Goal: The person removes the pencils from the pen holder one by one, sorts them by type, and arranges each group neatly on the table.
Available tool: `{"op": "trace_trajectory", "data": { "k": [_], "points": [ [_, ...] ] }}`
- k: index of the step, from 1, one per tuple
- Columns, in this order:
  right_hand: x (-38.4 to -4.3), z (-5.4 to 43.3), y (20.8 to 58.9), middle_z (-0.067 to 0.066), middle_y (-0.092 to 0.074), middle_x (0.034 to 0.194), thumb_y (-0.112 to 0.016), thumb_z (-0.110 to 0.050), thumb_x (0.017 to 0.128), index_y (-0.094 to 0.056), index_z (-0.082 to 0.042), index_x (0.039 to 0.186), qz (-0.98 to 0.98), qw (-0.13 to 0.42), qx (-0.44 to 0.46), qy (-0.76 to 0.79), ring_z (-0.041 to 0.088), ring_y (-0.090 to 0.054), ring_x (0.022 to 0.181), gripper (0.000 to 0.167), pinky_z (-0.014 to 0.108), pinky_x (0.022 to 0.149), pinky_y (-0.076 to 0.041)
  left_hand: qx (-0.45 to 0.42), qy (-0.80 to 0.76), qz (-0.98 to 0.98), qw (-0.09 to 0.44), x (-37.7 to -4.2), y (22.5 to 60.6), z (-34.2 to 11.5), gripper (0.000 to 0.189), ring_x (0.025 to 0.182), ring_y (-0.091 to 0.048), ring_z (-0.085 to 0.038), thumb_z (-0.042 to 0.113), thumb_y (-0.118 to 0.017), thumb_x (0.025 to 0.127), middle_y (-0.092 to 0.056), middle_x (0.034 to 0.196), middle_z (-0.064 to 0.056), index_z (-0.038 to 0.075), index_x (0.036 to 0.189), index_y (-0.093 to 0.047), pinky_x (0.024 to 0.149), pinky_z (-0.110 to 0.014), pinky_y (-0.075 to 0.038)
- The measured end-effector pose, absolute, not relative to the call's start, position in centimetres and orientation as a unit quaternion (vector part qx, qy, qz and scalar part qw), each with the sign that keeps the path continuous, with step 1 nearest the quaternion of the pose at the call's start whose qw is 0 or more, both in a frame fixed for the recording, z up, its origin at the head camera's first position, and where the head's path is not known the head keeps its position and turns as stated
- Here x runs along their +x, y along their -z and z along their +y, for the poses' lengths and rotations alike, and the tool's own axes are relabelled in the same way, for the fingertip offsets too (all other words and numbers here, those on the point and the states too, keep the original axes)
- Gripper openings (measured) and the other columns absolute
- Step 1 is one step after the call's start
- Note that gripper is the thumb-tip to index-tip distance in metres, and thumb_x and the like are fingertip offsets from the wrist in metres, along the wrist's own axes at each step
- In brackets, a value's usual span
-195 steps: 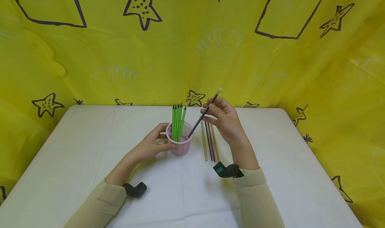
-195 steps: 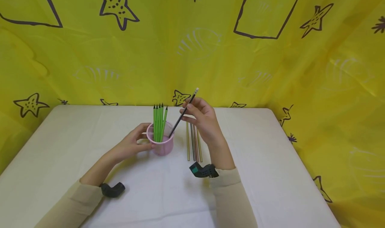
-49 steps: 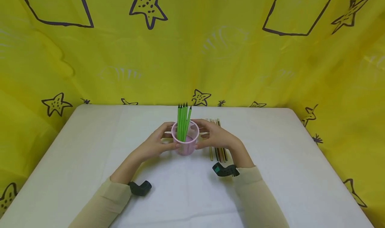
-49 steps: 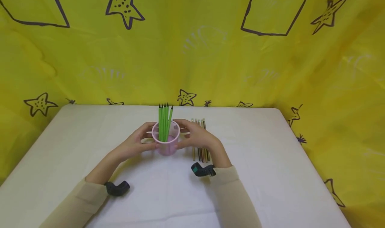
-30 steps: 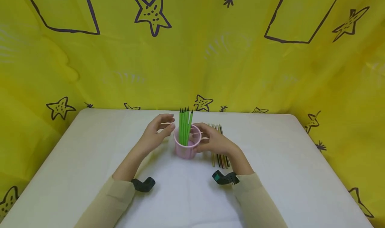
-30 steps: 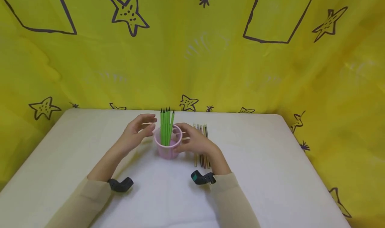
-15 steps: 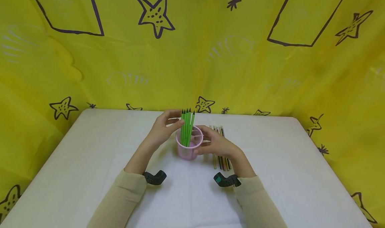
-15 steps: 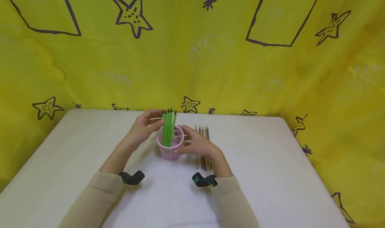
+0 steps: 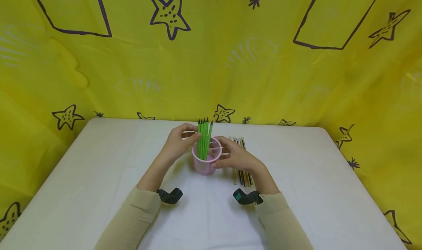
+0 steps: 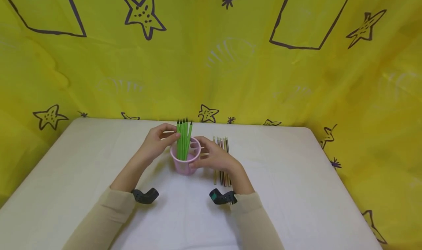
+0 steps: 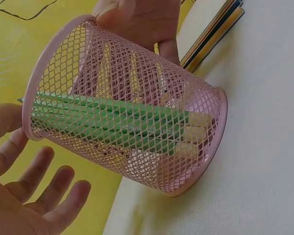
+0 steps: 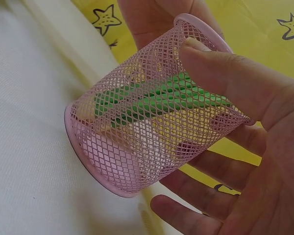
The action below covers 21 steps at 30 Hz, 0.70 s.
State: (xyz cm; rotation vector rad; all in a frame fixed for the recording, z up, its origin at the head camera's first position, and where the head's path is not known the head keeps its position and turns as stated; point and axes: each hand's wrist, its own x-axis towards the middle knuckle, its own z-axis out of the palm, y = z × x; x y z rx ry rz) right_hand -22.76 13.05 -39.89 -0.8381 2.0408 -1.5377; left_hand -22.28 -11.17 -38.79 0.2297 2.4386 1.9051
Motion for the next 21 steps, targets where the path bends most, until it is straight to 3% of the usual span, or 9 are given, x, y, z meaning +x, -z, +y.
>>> {"op": "trace_trajectory", "data": {
  "k": [7, 12, 21],
  "points": [
    [-22.9, 13.2, 40.2, 0.012, -0.051, 0.143, -0.081, -0.004, 0.081, -0.040, -0.012, 0.148, 0.740, 0.227, -0.298, 0.558, 0.036, -0.049, 0.133, 0.079, 0.049, 0.106, -0.047, 0.077, -0.617, 0.783, 0.004, -22.0, 38.2, -11.4, 0.028, 0.127, -0.056, -0.034, 0.025, -0.069, 0.095, -0.059, 0.135, -0.008, 0.006, 0.114, -0.063, 0.100, -0.054, -0.050],
    [-22.9, 13.3, 40.2, 0.013, -0.051, 0.144, -0.080, -0.003, 0.081, -0.039, -0.012, 0.149, 0.735, 0.233, -0.299, 0.562, 0.038, -0.049, 0.133, 0.079, 0.050, 0.107, -0.045, 0.088, -0.626, 0.774, -0.018, -21.5, 37.3, -11.7, 0.029, 0.126, -0.055, -0.030, 0.024, -0.069, 0.094, -0.060, 0.128, -0.006, 0.006, 0.117, -0.063, 0.102, -0.055, -0.048],
    [-23.1, 13.5, 40.1, 0.014, -0.050, 0.144, -0.081, -0.003, 0.081, -0.039, -0.011, 0.148, 0.735, 0.232, -0.304, 0.560, 0.039, -0.049, 0.133, 0.080, 0.053, 0.107, -0.044, 0.133, -0.666, 0.732, -0.062, -20.5, 35.4, -12.4, 0.018, 0.119, -0.061, -0.021, 0.014, -0.067, 0.096, -0.067, 0.127, -0.007, 0.004, 0.110, -0.061, 0.100, -0.037, -0.052]
  ]
}}
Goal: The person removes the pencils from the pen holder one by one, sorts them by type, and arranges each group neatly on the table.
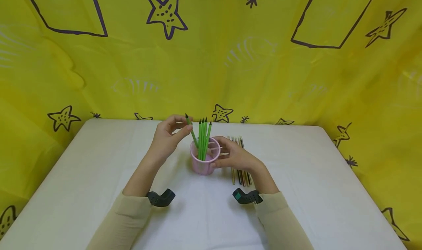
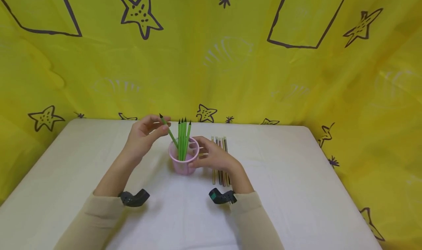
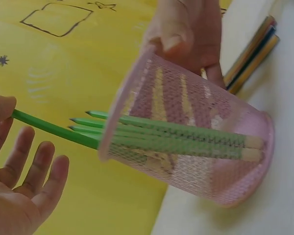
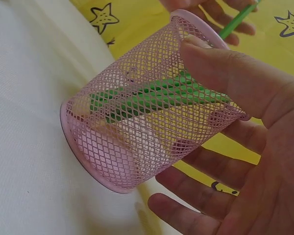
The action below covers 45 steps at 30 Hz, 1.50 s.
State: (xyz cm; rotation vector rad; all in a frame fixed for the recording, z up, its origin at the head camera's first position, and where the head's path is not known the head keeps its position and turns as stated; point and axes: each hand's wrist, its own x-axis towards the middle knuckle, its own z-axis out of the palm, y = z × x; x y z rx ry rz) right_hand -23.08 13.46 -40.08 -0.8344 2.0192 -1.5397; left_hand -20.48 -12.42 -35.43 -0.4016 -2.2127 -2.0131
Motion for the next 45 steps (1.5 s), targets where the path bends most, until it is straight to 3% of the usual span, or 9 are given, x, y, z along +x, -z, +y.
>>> {"op": "trace_trajectory", "data": {
  "k": [3, 8, 21, 45],
  "points": [
    [-23.0, 13.5, 40.1, 0.016, -0.049, 0.145, -0.081, -0.003, 0.081, -0.039, -0.011, 0.149, 0.737, 0.234, -0.301, 0.559, 0.039, -0.048, 0.133, 0.080, 0.052, 0.108, -0.044, -0.144, 0.688, -0.707, 0.073, -20.0, 34.5, -12.7, 0.017, 0.115, -0.062, -0.021, 0.010, -0.066, 0.096, -0.067, 0.127, -0.009, 0.001, 0.109, -0.059, 0.095, -0.032, -0.055],
    [-23.1, 13.5, 40.1, 0.016, -0.049, 0.144, -0.080, -0.001, 0.080, -0.039, -0.010, 0.149, 0.736, 0.233, -0.299, 0.561, 0.039, -0.049, 0.133, 0.080, 0.050, 0.107, -0.045, -0.169, 0.717, -0.671, 0.086, -19.4, 33.3, -13.3, 0.022, 0.112, -0.063, -0.022, 0.005, -0.065, 0.096, -0.065, 0.124, -0.006, -0.005, 0.113, -0.056, 0.091, -0.035, -0.057],
    [-23.1, 13.4, 40.2, 0.017, -0.050, 0.145, -0.080, 0.001, 0.080, -0.039, -0.010, 0.148, 0.742, 0.233, -0.295, 0.556, 0.037, -0.049, 0.133, 0.081, 0.048, 0.107, -0.046, -0.180, 0.739, -0.638, 0.120, -19.0, 31.6, -15.3, 0.017, 0.100, -0.066, -0.024, 0.009, -0.055, 0.102, -0.062, 0.111, -0.009, 0.008, 0.119, -0.056, 0.087, -0.037, -0.059],
    [-23.2, 13.2, 40.6, 0.011, -0.051, 0.143, -0.080, -0.001, 0.080, -0.041, -0.013, 0.147, 0.740, 0.237, -0.291, 0.557, 0.034, -0.048, 0.135, 0.079, 0.050, 0.108, -0.045, -0.100, 0.598, -0.794, 0.034, -19.7, 32.1, -18.7, 0.038, 0.088, -0.066, -0.019, 0.023, -0.063, 0.099, -0.059, 0.111, -0.011, 0.006, 0.132, -0.052, 0.078, -0.029, -0.060]
  ]
}}
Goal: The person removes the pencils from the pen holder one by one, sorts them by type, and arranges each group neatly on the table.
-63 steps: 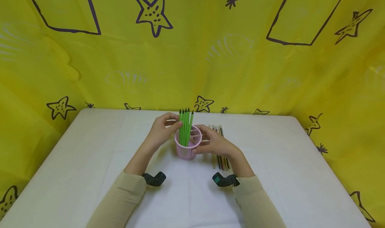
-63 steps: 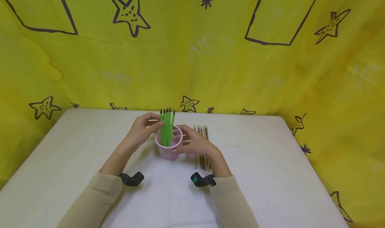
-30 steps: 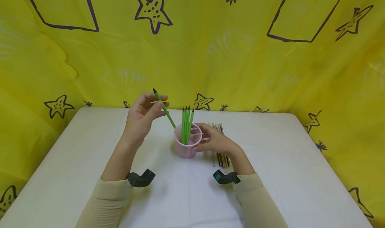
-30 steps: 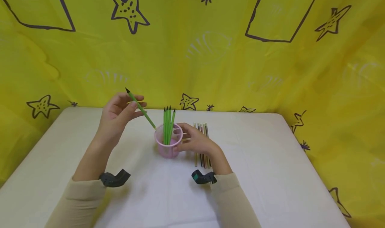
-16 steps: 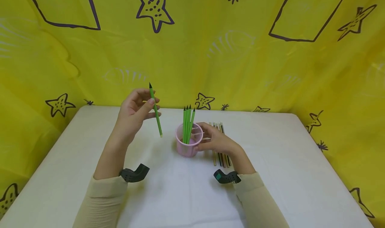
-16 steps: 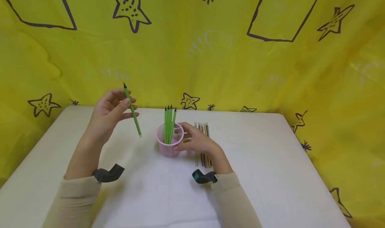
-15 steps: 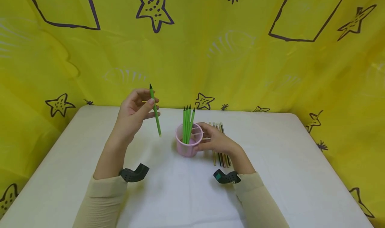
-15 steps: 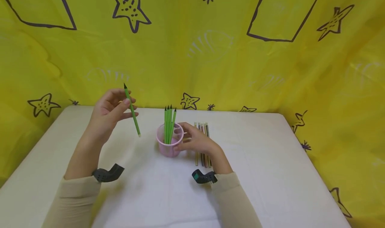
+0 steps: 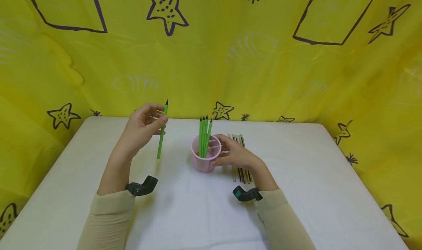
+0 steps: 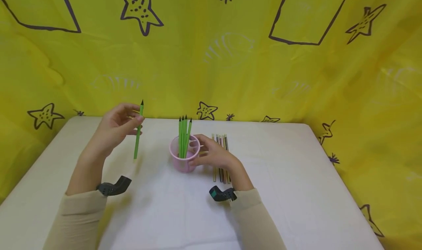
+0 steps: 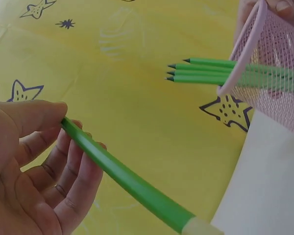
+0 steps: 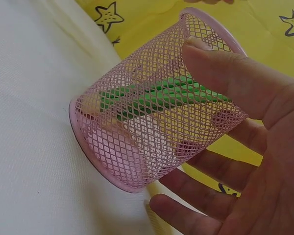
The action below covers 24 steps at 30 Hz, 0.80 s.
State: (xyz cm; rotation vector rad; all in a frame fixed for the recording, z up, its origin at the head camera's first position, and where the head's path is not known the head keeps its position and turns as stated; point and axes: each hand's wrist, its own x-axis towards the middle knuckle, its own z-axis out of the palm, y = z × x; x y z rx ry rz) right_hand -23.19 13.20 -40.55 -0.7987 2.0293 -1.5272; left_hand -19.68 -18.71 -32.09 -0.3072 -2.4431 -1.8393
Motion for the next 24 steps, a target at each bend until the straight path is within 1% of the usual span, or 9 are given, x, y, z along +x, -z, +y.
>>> {"op": "trace_trajectory", "data": {
  "k": [7, 12, 14, 17, 21, 24],
  "points": [
    [-23.0, 13.2, 40.5, 0.011, -0.051, 0.144, -0.080, 0.000, 0.080, -0.040, -0.013, 0.148, 0.740, 0.239, -0.287, 0.559, 0.034, -0.048, 0.134, 0.080, 0.049, 0.107, -0.045, -0.077, 0.540, -0.838, 0.015, -20.1, 32.9, -19.5, 0.039, 0.091, -0.064, -0.022, 0.026, -0.061, 0.100, -0.060, 0.116, -0.014, 0.007, 0.133, -0.053, 0.076, -0.028, -0.059],
    [-23.0, 13.0, 40.4, 0.012, -0.050, 0.143, -0.080, 0.000, 0.080, -0.040, -0.012, 0.148, 0.737, 0.239, -0.291, 0.562, 0.035, -0.049, 0.133, 0.080, 0.049, 0.107, -0.046, -0.061, 0.486, -0.872, 0.001, -20.2, 33.5, -20.2, 0.035, 0.092, -0.065, -0.026, 0.026, -0.060, 0.100, -0.060, 0.116, -0.014, 0.009, 0.130, -0.055, 0.076, -0.034, -0.057],
    [-23.0, 13.0, 40.4, 0.012, -0.050, 0.143, -0.080, 0.000, 0.079, -0.040, -0.012, 0.148, 0.737, 0.238, -0.290, 0.562, 0.035, -0.049, 0.133, 0.081, 0.049, 0.107, -0.045, -0.059, 0.464, -0.884, -0.014, -20.3, 33.7, -20.4, 0.033, 0.095, -0.065, -0.028, 0.026, -0.059, 0.101, -0.060, 0.117, -0.013, 0.011, 0.130, -0.055, 0.077, -0.037, -0.056],
    [-23.1, 13.1, 40.4, 0.011, -0.050, 0.144, -0.080, 0.000, 0.079, -0.039, -0.013, 0.149, 0.739, 0.237, -0.287, 0.561, 0.035, -0.048, 0.134, 0.081, 0.050, 0.108, -0.045, -0.056, 0.436, -0.897, -0.034, -20.5, 34.0, -20.7, 0.034, 0.101, -0.064, -0.030, 0.028, -0.057, 0.102, -0.059, 0.121, -0.013, 0.012, 0.131, -0.054, 0.079, -0.040, -0.054],
    [-23.1, 13.2, 40.4, 0.010, -0.050, 0.144, -0.080, -0.001, 0.079, -0.040, -0.014, 0.148, 0.742, 0.237, -0.286, 0.558, 0.034, -0.049, 0.134, 0.081, 0.050, 0.108, -0.045, -0.056, 0.416, -0.907, -0.047, -20.7, 34.4, -21.0, 0.036, 0.106, -0.062, -0.034, 0.029, -0.056, 0.102, -0.059, 0.125, -0.016, 0.009, 0.132, -0.053, 0.080, -0.040, -0.053],
    [-23.1, 13.2, 40.4, 0.011, -0.050, 0.144, -0.080, -0.001, 0.079, -0.040, -0.013, 0.149, 0.742, 0.237, -0.286, 0.558, 0.034, -0.049, 0.134, 0.081, 0.050, 0.107, -0.045, -0.051, 0.420, -0.905, -0.055, -20.9, 34.8, -21.2, 0.037, 0.107, -0.062, -0.036, 0.026, -0.056, 0.102, -0.058, 0.126, -0.019, 0.006, 0.133, -0.052, 0.079, -0.039, -0.056]
  ]
}}
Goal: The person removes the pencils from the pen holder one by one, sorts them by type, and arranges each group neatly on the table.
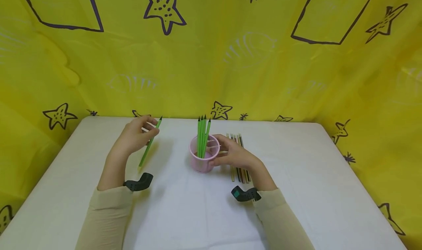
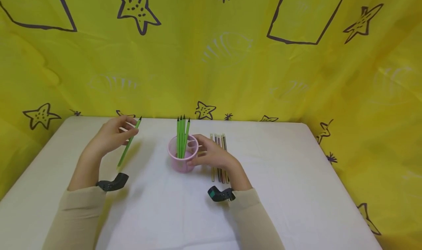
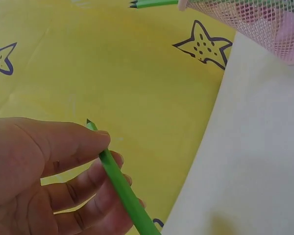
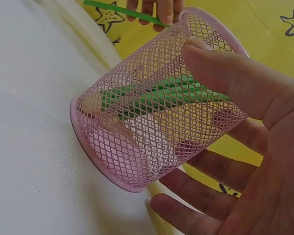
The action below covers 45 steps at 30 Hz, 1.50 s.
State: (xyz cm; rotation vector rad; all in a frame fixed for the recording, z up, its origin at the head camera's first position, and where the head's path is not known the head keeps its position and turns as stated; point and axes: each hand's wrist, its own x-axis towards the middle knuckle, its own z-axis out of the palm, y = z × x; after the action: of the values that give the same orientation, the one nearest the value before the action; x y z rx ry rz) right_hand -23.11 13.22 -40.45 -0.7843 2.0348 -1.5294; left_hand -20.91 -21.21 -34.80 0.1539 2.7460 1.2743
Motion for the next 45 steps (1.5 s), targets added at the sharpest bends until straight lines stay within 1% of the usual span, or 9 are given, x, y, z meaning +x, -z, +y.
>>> {"op": "trace_trajectory", "data": {
  "k": [4, 8, 17, 21, 25, 34, 36, 40, 45],
  "points": [
    [-23.1, 13.2, 40.5, 0.012, -0.050, 0.144, -0.081, -0.001, 0.079, -0.039, -0.013, 0.149, 0.743, 0.235, -0.286, 0.558, 0.034, -0.049, 0.134, 0.081, 0.050, 0.108, -0.045, 0.036, -0.439, 0.895, 0.067, -21.3, 35.5, -21.6, 0.037, 0.099, -0.065, -0.037, 0.022, -0.056, 0.101, -0.057, 0.124, -0.023, 0.002, 0.132, -0.051, 0.076, -0.037, -0.060],
    [-23.2, 13.3, 40.6, 0.012, -0.051, 0.143, -0.080, -0.001, 0.079, -0.040, -0.013, 0.148, 0.744, 0.234, -0.286, 0.557, 0.034, -0.049, 0.133, 0.081, 0.050, 0.107, -0.045, 0.020, -0.442, 0.894, 0.077, -21.7, 36.1, -22.0, 0.037, 0.092, -0.068, -0.037, 0.021, -0.057, 0.101, -0.057, 0.122, -0.024, 0.000, 0.130, -0.051, 0.075, -0.037, -0.061],
    [-23.1, 13.2, 40.5, 0.010, -0.052, 0.143, -0.081, -0.003, 0.080, -0.040, -0.014, 0.148, 0.750, 0.233, -0.283, 0.551, 0.034, -0.049, 0.134, 0.080, 0.051, 0.108, -0.044, -0.011, -0.445, 0.892, 0.080, -22.2, 37.5, -23.1, 0.040, 0.091, -0.070, -0.036, 0.019, -0.058, 0.100, -0.059, 0.121, -0.027, -0.004, 0.131, -0.050, 0.075, -0.038, -0.061],
    [-23.1, 13.1, 40.5, 0.009, -0.052, 0.143, -0.082, -0.004, 0.079, -0.041, -0.015, 0.148, 0.751, 0.231, -0.283, 0.551, 0.032, -0.049, 0.134, 0.080, 0.051, 0.108, -0.044, -0.023, -0.443, 0.892, 0.087, -22.4, 38.1, -23.3, 0.040, 0.092, -0.070, -0.035, 0.018, -0.059, 0.100, -0.060, 0.122, -0.029, -0.004, 0.132, -0.050, 0.074, -0.038, -0.062],
    [-23.1, 13.0, 40.6, 0.009, -0.052, 0.143, -0.082, -0.005, 0.079, -0.041, -0.015, 0.148, 0.749, 0.232, -0.284, 0.551, 0.032, -0.049, 0.134, 0.080, 0.051, 0.108, -0.045, -0.034, -0.433, 0.897, 0.086, -22.6, 38.6, -23.6, 0.040, 0.089, -0.070, -0.032, 0.018, -0.060, 0.099, -0.061, 0.122, -0.029, -0.004, 0.131, -0.051, 0.073, -0.036, -0.061],
    [-23.1, 13.1, 40.7, 0.008, -0.052, 0.142, -0.083, -0.007, 0.080, -0.042, -0.015, 0.147, 0.750, 0.232, -0.286, 0.549, 0.032, -0.049, 0.134, 0.079, 0.050, 0.107, -0.045, -0.062, -0.403, 0.910, 0.071, -23.0, 39.9, -24.3, 0.040, 0.076, -0.067, -0.020, 0.020, -0.061, 0.098, -0.064, 0.121, -0.028, -0.002, 0.130, -0.053, 0.068, -0.028, -0.055],
    [-23.1, 13.1, 40.7, 0.007, -0.052, 0.142, -0.083, -0.007, 0.080, -0.042, -0.015, 0.147, 0.752, 0.232, -0.283, 0.548, 0.031, -0.049, 0.134, 0.079, 0.049, 0.107, -0.046, -0.063, -0.397, 0.913, 0.069, -23.0, 40.2, -24.4, 0.040, 0.074, -0.066, -0.019, 0.020, -0.061, 0.097, -0.065, 0.119, -0.027, -0.001, 0.130, -0.053, 0.067, -0.027, -0.053],
    [-23.1, 13.1, 40.6, 0.010, -0.052, 0.143, -0.082, -0.005, 0.080, -0.041, -0.014, 0.148, 0.750, 0.233, -0.284, 0.550, 0.033, -0.049, 0.134, 0.079, 0.049, 0.107, -0.046, -0.058, -0.382, 0.920, 0.064, -23.0, 40.6, -24.5, 0.040, 0.074, -0.063, -0.019, 0.021, -0.062, 0.096, -0.067, 0.114, -0.024, 0.000, 0.129, -0.055, 0.066, -0.026, -0.049],
    [-23.0, 13.0, 40.5, 0.009, -0.052, 0.143, -0.083, -0.004, 0.079, -0.041, -0.015, 0.148, 0.752, 0.233, -0.282, 0.548, 0.033, -0.049, 0.133, 0.080, 0.048, 0.107, -0.046, -0.067, -0.380, 0.920, 0.067, -22.9, 40.9, -24.5, 0.040, 0.075, -0.062, -0.021, 0.021, -0.063, 0.095, -0.066, 0.112, -0.023, 0.000, 0.129, -0.055, 0.065, -0.026, -0.048]
  ]
}}
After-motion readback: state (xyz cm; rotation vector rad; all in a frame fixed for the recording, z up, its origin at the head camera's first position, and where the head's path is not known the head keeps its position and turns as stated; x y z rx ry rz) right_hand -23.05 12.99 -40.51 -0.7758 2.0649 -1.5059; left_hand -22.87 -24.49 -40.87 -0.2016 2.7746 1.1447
